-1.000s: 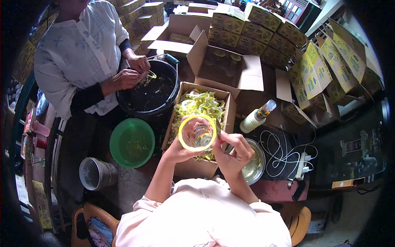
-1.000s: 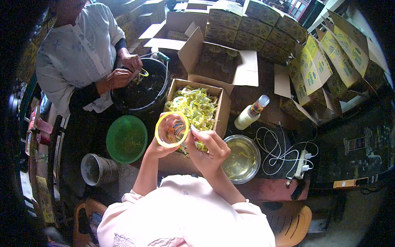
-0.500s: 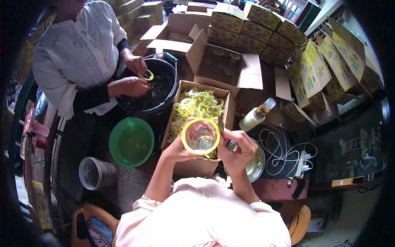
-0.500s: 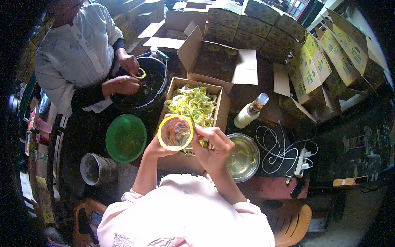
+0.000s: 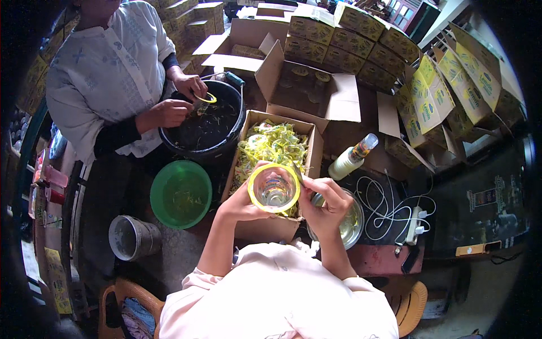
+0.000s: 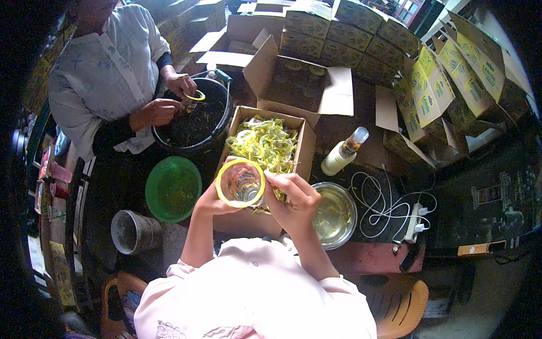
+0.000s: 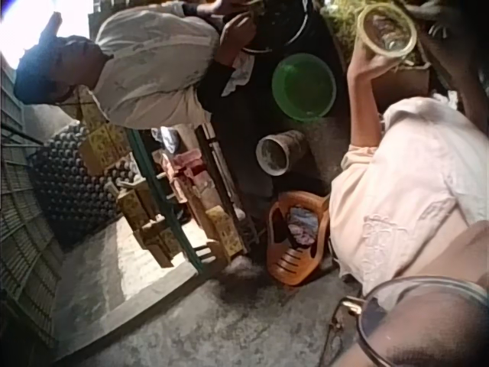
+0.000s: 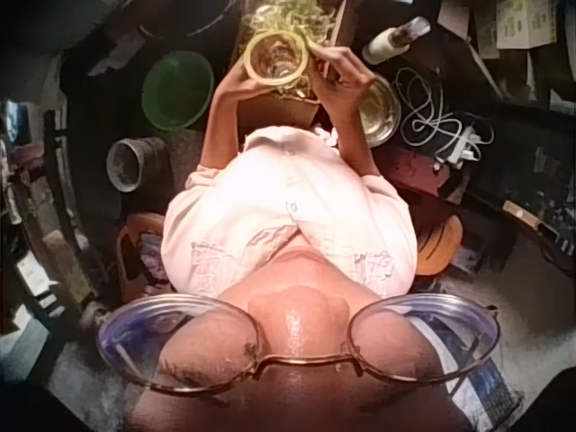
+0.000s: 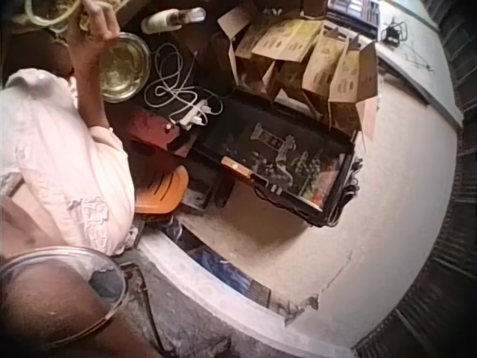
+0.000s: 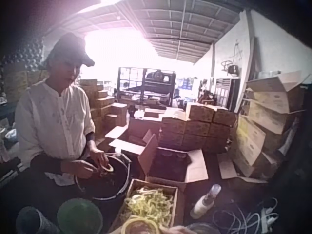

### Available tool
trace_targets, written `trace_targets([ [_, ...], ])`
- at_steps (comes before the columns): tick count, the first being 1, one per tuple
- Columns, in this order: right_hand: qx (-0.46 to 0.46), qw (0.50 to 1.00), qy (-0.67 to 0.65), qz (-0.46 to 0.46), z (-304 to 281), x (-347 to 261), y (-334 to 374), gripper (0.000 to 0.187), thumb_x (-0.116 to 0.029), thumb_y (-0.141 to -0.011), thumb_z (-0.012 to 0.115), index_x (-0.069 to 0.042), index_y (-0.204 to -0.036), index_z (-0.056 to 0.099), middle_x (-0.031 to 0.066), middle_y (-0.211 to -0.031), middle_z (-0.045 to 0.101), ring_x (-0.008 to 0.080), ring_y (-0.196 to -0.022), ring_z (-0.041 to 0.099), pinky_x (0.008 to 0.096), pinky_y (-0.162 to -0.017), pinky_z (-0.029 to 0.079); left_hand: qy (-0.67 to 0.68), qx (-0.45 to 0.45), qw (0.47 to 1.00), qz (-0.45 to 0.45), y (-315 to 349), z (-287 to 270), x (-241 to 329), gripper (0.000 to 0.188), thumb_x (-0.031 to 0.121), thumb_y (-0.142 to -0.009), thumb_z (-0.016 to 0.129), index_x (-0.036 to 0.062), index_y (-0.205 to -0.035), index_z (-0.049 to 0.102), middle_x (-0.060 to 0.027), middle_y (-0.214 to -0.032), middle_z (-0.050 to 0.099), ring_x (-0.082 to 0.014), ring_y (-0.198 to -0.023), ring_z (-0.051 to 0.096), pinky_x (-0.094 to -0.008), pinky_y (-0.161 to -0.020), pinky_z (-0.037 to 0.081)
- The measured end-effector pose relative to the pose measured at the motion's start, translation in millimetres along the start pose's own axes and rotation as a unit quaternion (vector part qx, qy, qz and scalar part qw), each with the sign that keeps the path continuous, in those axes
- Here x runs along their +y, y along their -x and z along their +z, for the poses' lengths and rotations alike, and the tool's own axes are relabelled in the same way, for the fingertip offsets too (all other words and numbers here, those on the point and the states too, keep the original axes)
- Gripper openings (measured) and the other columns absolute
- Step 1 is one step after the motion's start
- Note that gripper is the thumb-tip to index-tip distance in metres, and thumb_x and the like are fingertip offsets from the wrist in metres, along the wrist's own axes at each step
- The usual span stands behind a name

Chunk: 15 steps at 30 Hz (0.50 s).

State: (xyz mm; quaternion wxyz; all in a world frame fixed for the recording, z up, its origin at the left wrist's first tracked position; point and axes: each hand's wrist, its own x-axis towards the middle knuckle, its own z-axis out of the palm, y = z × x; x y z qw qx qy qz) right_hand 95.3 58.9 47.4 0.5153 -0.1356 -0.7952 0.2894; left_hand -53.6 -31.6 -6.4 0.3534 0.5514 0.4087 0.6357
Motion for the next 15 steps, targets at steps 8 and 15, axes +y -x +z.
trace_targets([
  [8,0.013,1.0,-0.002,0.019,-0.2,1.9,7.2,0.022,0.006,-0.063,0.068,-0.003,-0.083,0.065,0.008,-0.067,0.062,0.013,-0.06,0.061,0.0223,-0.052,0.048,0.041,0.008,0.999,-0.022,-0.9,3.0,-1.0,0.077,0.011,-0.056,0.074,0.0041,-0.122,0.035,-0.0055,-0.112,0.044,-0.0168,-0.107,0.045,-0.0309,-0.095,0.034],
  [15,0.01,0.999,-0.032,0.038,-1.0,2.7,6.3,0.021,0.005,-0.064,0.068,-0.003,-0.083,0.065,0.008,-0.068,0.062,0.0126,-0.06,0.061,0.0221,-0.053,0.048,0.003,0.006,1.0,0.019,-3.6,7.5,0.9,0.074,0.013,-0.055,0.077,0.005,-0.119,0.04,-0.0061,-0.112,0.037,-0.0173,-0.107,0.042,-0.0307,-0.091,0.037],
])
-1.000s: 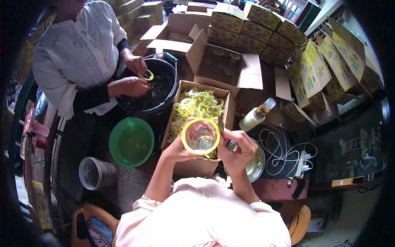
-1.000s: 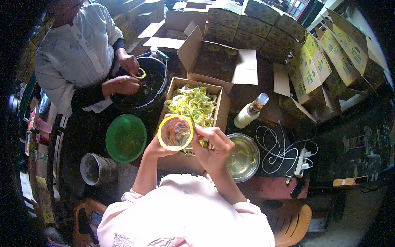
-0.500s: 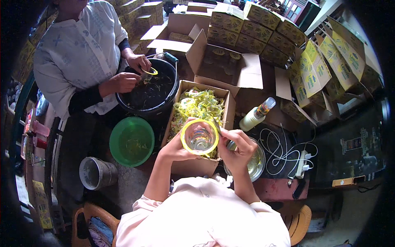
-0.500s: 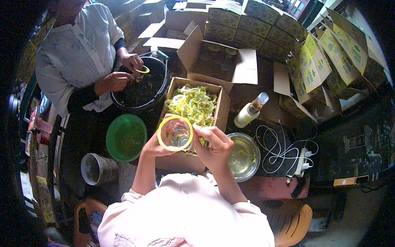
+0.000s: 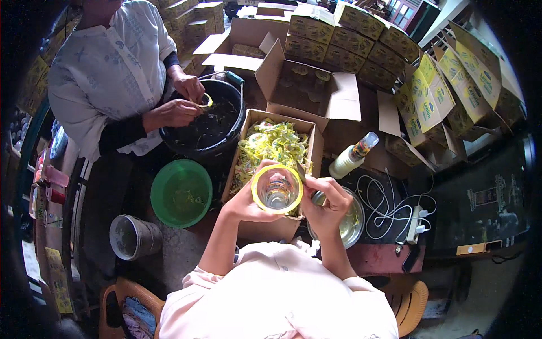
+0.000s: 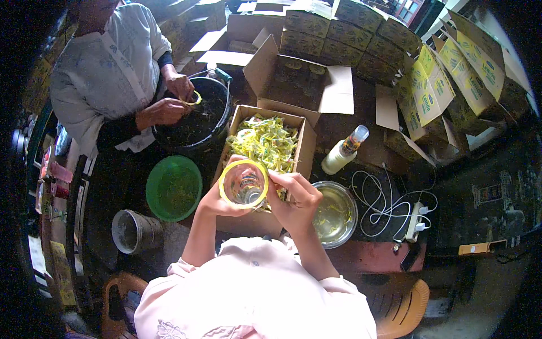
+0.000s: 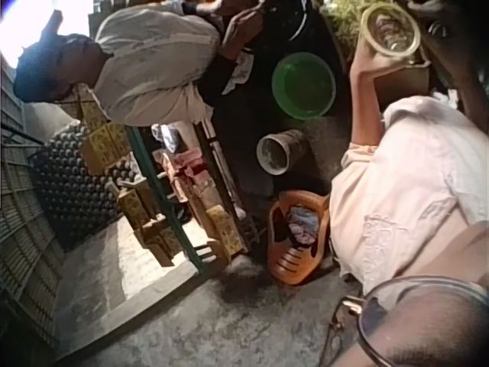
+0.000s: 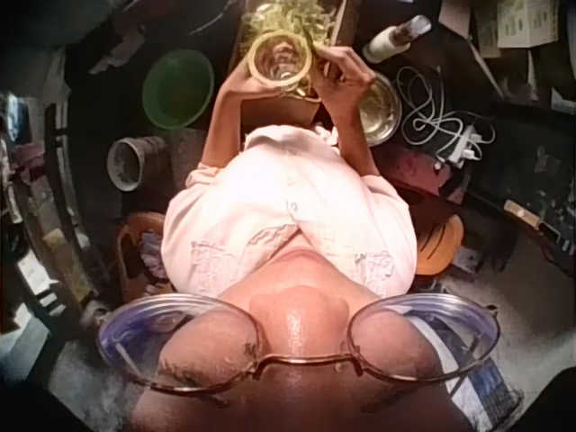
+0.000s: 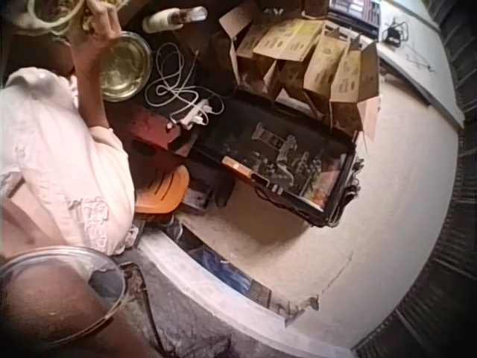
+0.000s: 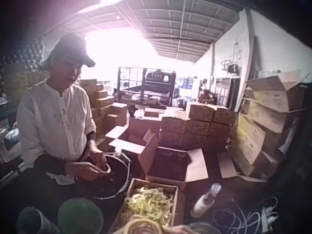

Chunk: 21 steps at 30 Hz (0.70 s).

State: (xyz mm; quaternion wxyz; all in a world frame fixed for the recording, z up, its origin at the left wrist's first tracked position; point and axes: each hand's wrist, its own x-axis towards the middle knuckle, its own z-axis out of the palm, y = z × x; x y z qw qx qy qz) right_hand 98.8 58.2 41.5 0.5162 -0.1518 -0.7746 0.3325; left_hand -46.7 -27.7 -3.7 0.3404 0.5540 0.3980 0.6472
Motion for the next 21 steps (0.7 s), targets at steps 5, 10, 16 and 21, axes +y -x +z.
trace_targets([
  [5,0.016,0.999,0.023,-0.017,0.8,-1.7,3.8,0.021,0.004,-0.064,0.068,-0.004,-0.083,0.065,0.0081,-0.068,0.062,0.013,-0.06,0.061,0.0218,-0.054,0.048,-0.092,0.036,0.995,0.029,-0.4,2.4,0.8,0.072,0.014,-0.051,0.081,0.0054,-0.114,0.046,-0.006,-0.111,0.034,-0.0184,-0.107,0.041,-0.0301,-0.089,0.039],
  [10,0.004,1.0,0.009,-0.014,-1.8,1.1,1.8,0.02,0.004,-0.065,0.068,-0.004,-0.083,0.065,0.0084,-0.068,0.062,0.0132,-0.06,0.061,0.0221,-0.053,0.048,-0.042,0.015,0.999,-0.017,2.5,1.6,-5.2,0.071,0.013,-0.05,0.082,0.0054,-0.112,0.048,-0.0059,-0.109,0.035,-0.0189,-0.107,0.041,-0.0298,-0.089,0.039],
  [16,-0.01,1.0,-0.004,-0.01,-3.7,1.4,2.0,0.02,0.006,-0.064,0.067,-0.003,-0.082,0.065,0.0087,-0.068,0.062,0.0133,-0.06,0.061,0.0219,-0.053,0.047,-0.01,0.021,0.999,-0.024,2.5,2.6,-1.1,0.073,0.014,-0.049,0.081,0.0059,-0.113,0.047,-0.0065,-0.11,0.035,-0.0194,-0.107,0.041,-0.0302,-0.091,0.038],
  [21,-0.016,1.0,-0.014,0.0,-3.9,4.6,-0.1,0.02,0.007,-0.064,0.066,-0.003,-0.081,0.065,0.0086,-0.067,0.062,0.0131,-0.059,0.061,0.0216,-0.053,0.046,-0.036,-0.02,0.999,-0.011,-1.9,2.3,-3.8,0.072,0.014,-0.05,0.081,0.0053,-0.113,0.048,-0.0066,-0.111,0.036,-0.0188,-0.108,0.04,-0.0305,-0.092,0.037],
])
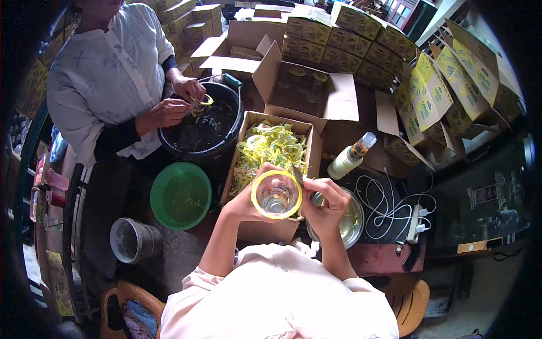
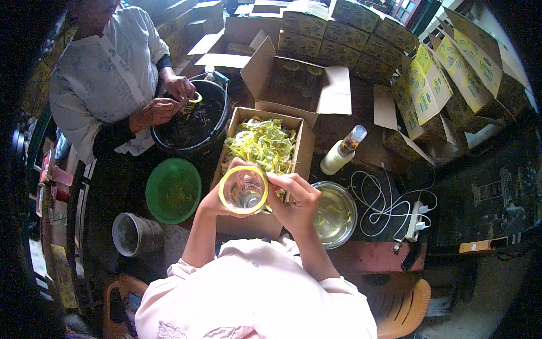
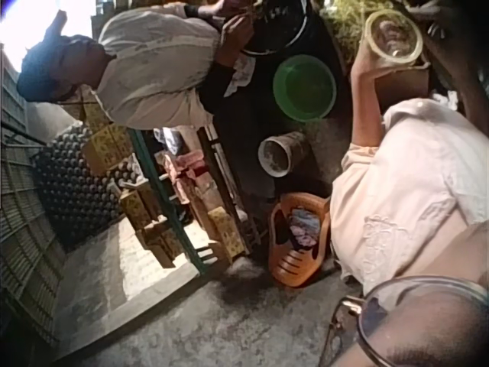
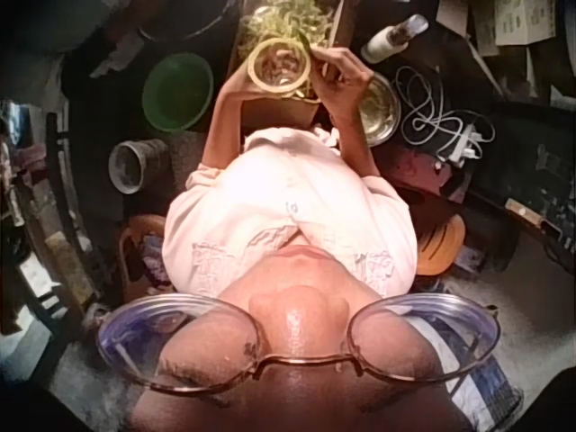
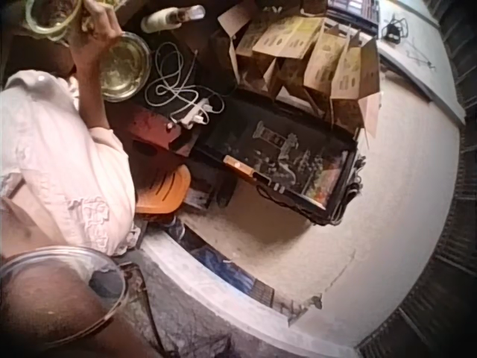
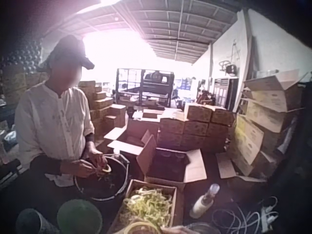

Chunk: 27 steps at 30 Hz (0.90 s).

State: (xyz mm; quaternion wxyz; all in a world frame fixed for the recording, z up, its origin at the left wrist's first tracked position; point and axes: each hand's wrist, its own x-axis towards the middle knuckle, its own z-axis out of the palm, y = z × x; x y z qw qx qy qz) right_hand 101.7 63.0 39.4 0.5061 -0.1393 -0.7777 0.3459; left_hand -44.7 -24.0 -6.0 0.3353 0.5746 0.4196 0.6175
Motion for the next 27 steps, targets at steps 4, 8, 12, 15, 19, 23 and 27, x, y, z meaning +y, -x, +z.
trace_targets([
  [4,0.015,1.0,0.013,-0.004,-0.6,0.1,1.5,0.019,0.007,-0.064,0.067,-0.003,-0.08,0.065,0.0085,-0.066,0.062,0.0126,-0.059,0.06,0.0217,-0.053,0.047,-0.048,0.001,0.998,0.029,-3.5,-8.5,-5.1,0.071,0.013,-0.051,0.081,0.0042,-0.113,0.048,-0.0068,-0.111,0.042,-0.0185,-0.107,0.044,-0.0309,-0.093,0.037],
  [8,0.046,0.998,0.039,-0.013,4.1,-1.5,2.3,0.018,0.006,-0.064,0.067,-0.004,-0.08,0.064,0.0085,-0.067,0.062,0.0125,-0.058,0.061,0.0219,-0.054,0.048,0.033,0.067,0.997,-0.021,-3.1,0.2,-0.5,0.074,0.014,-0.053,0.08,0.0029,-0.116,0.043,-0.0089,-0.114,0.046,-0.0187,-0.109,0.046,-0.0331,-0.095,0.037],
  [12,0.065,0.996,0.063,-0.026,10.6,1.3,7.4,0.017,0.005,-0.064,0.068,-0.004,-0.078,0.064,0.0084,-0.066,0.062,0.0132,-0.058,0.061,0.0224,-0.053,0.048,0.131,0.1,0.986,0.037,-5.4,7.2,-4.7,0.083,0.015,-0.061,0.075,0.0056,-0.127,0.024,-0.0103,-0.115,0.045,-0.0197,-0.109,0.046,-0.0342,-0.094,0.037],
  [15,0.074,0.994,0.074,-0.023,13.1,0.8,7.7,0.016,0.004,-0.064,0.068,-0.004,-0.076,0.063,0.0083,-0.066,0.061,0.0135,-0.058,0.061,0.0226,-0.053,0.048,0.162,0.131,0.977,0.041,-4.2,10.5,-5.7,0.078,0.014,-0.062,0.074,0.0072,-0.124,0.027,-0.0106,-0.114,0.043,-0.0198,-0.109,0.045,-0.0346,-0.093,0.038],
  [19,0.081,0.993,0.08,-0.011,15.9,-1.5,8.0,0.016,0.004,-0.063,0.069,-0.003,-0.075,0.062,0.0084,-0.066,0.061,0.0139,-0.058,0.061,0.0226,-0.053,0.048,0.023,0.124,0.99,0.06,-5.2,12.1,-5.6,0.076,0.011,-0.063,0.073,0.0085,-0.125,0.027,-0.0103,-0.113,0.043,-0.0194,-0.108,0.045,-0.0339,-0.09,0.04],
  [23,0.085,0.992,0.09,-0.01,14.4,-2.1,5.3,0.015,0.004,-0.063,0.069,-0.003,-0.076,0.062,0.0085,-0.067,0.062,0.0141,-0.058,0.061,0.0227,-0.053,0.048,-0.11,0.119,0.986,0.035,-7.2,11.9,0.8,0.074,0.004,-0.063,0.072,0.0078,-0.123,0.029,-0.0089,-0.109,0.043,-0.0194,-0.105,0.047,-0.0323,-0.087,0.042],
  [27,0.075,0.994,0.078,-0.005,11.8,-0.3,5.1,0.016,0.004,-0.064,0.068,-0.002,-0.077,0.063,0.0088,-0.067,0.062,0.0138,-0.058,0.061,0.0228,-0.053,0.047,-0.153,0.085,0.983,0.052,-5.0,9.6,0.3,0.074,0.002,-0.061,0.072,0.0071,-0.122,0.03,-0.0082,-0.109,0.043,-0.0198,-0.102,0.049,-0.0322,-0.086,0.043],
])
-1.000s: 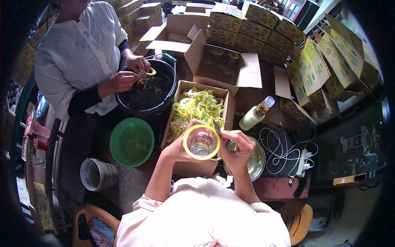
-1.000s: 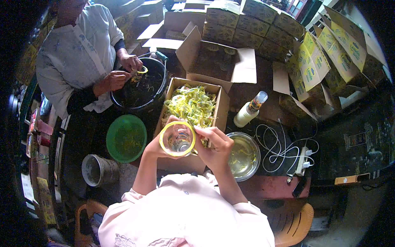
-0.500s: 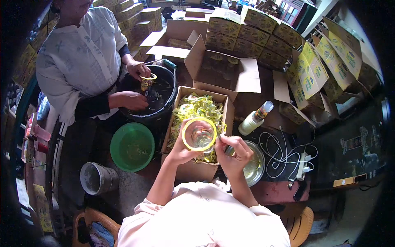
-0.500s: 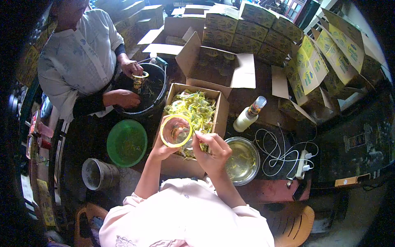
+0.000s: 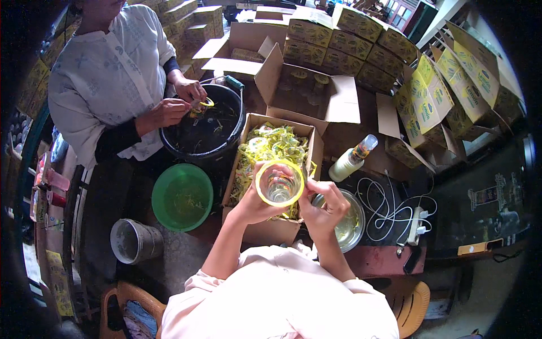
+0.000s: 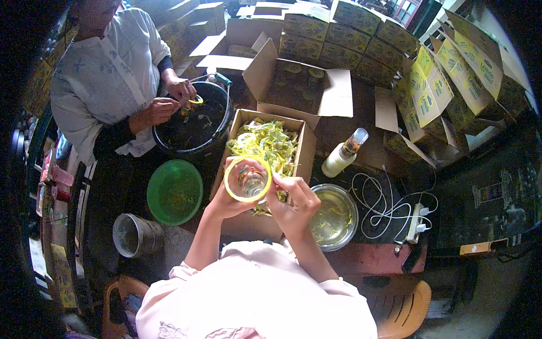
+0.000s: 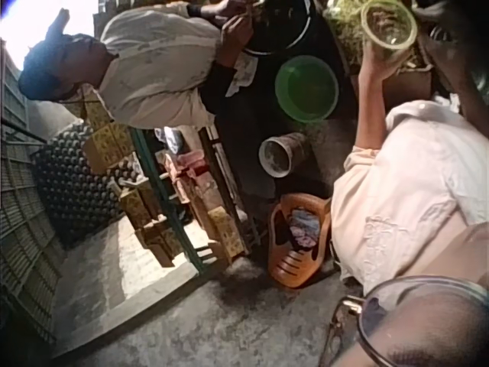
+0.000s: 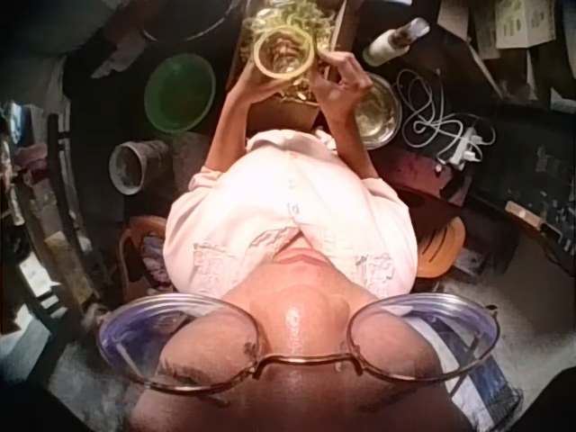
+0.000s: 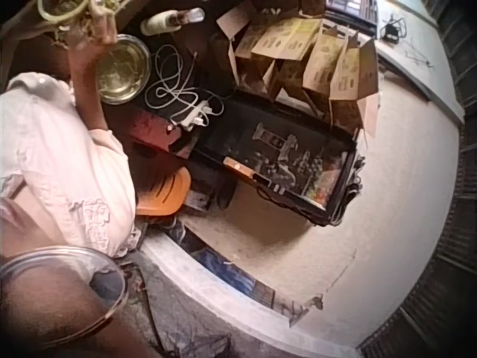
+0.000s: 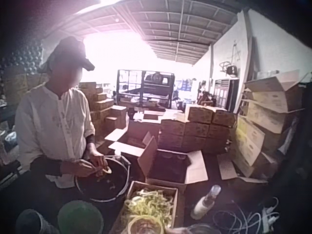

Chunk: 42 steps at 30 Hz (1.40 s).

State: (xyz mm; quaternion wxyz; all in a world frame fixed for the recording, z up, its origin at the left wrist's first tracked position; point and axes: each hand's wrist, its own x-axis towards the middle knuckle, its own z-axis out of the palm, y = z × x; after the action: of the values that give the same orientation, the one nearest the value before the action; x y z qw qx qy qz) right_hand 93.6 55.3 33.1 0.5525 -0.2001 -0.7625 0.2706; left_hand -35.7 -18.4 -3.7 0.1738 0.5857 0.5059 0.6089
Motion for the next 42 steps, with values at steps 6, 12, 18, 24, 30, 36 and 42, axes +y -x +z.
trace_targets([
  [6,-0.028,0.999,-0.031,0.005,-4.8,4.8,-1.6,0.018,0.005,-0.063,0.069,-0.002,-0.079,0.063,0.0087,-0.068,0.062,0.0133,-0.059,0.061,0.0225,-0.054,0.047,0.054,-0.019,0.998,-0.003,-0.3,-5.8,3.2,0.071,0.0,-0.059,0.071,0.006,-0.119,0.033,-0.0082,-0.11,0.044,-0.0178,-0.1,0.05,-0.0297,-0.087,0.043],
  [12,-0.036,0.999,-0.027,0.006,-5.2,8.4,-0.3,0.018,0.006,-0.064,0.068,-0.002,-0.079,0.064,0.0088,-0.068,0.062,0.0126,-0.059,0.061,0.0222,-0.054,0.047,-0.029,-0.031,0.998,0.039,1.6,-7.0,0.6,0.063,0.007,-0.056,0.073,0.0068,-0.112,0.044,-0.0072,-0.107,0.046,-0.0206,-0.104,0.045,-0.0322,-0.09,0.037],
  [18,-0.052,0.998,-0.031,0.011,-7.4,6.9,-1.2,0.019,0.006,-0.063,0.067,-0.002,-0.08,0.064,0.009,-0.069,0.062,0.0125,-0.059,0.061,0.0218,-0.053,0.047,0.006,-0.022,1.0,0.007,3.9,-7.2,0.5,0.061,0.008,-0.054,0.073,0.007,-0.109,0.047,-0.0062,-0.105,0.046,-0.0214,-0.103,0.043,-0.0322,-0.09,0.036],
  [24,-0.05,0.997,-0.047,0.025,-5.6,10.0,0.5,0.019,0.007,-0.063,0.067,-0.003,-0.08,0.064,0.0087,-0.069,0.063,0.0127,-0.059,0.061,0.0221,-0.054,0.047,0.019,-0.04,0.999,0.0,3.3,-8.8,-0.2,0.059,0.01,-0.055,0.074,0.0073,-0.108,0.049,-0.006,-0.106,0.047,-0.0219,-0.104,0.043,-0.0316,-0.09,0.036],
  [30,-0.069,0.996,-0.048,0.029,-7.1,12.9,-3.7,0.018,0.006,-0.064,0.067,-0.003,-0.08,0.064,0.0089,-0.069,0.063,0.0137,-0.061,0.062,0.0227,-0.055,0.047,0.093,-0.054,0.994,-0.036,4.8,-8.4,-5.1,0.06,0.013,-0.055,0.076,0.0063,-0.109,0.049,-0.0061,-0.109,0.043,-0.0203,-0.105,0.043,-0.0314,-0.089,0.037],
  [36,-0.065,0.995,-0.059,0.041,-4.9,10.8,0.2,0.017,0.005,-0.065,0.068,-0.003,-0.079,0.064,0.0089,-0.069,0.063,0.0138,-0.061,0.062,0.0232,-0.055,0.047,0.033,0.01,0.999,0.016,-1.6,-4.8,1.4,0.059,0.013,-0.052,0.078,0.0062,-0.104,0.053,-0.0067,-0.108,0.044,-0.019,-0.101,0.045,-0.0301,-0.085,0.041],
  [42,-0.083,0.992,-0.087,0.046,-5.7,16.2,-1.0,0.017,0.005,-0.065,0.067,-0.003,-0.08,0.065,0.0082,-0.068,0.062,0.0135,-0.06,0.061,0.0224,-0.055,0.047,0.101,-0.033,0.993,-0.051,6.3,-4.9,-9.7,0.059,0.015,-0.051,0.081,0.0061,-0.102,0.053,-0.0062,-0.108,0.04,-0.0203,-0.106,0.041,-0.0311,-0.087,0.04],
])
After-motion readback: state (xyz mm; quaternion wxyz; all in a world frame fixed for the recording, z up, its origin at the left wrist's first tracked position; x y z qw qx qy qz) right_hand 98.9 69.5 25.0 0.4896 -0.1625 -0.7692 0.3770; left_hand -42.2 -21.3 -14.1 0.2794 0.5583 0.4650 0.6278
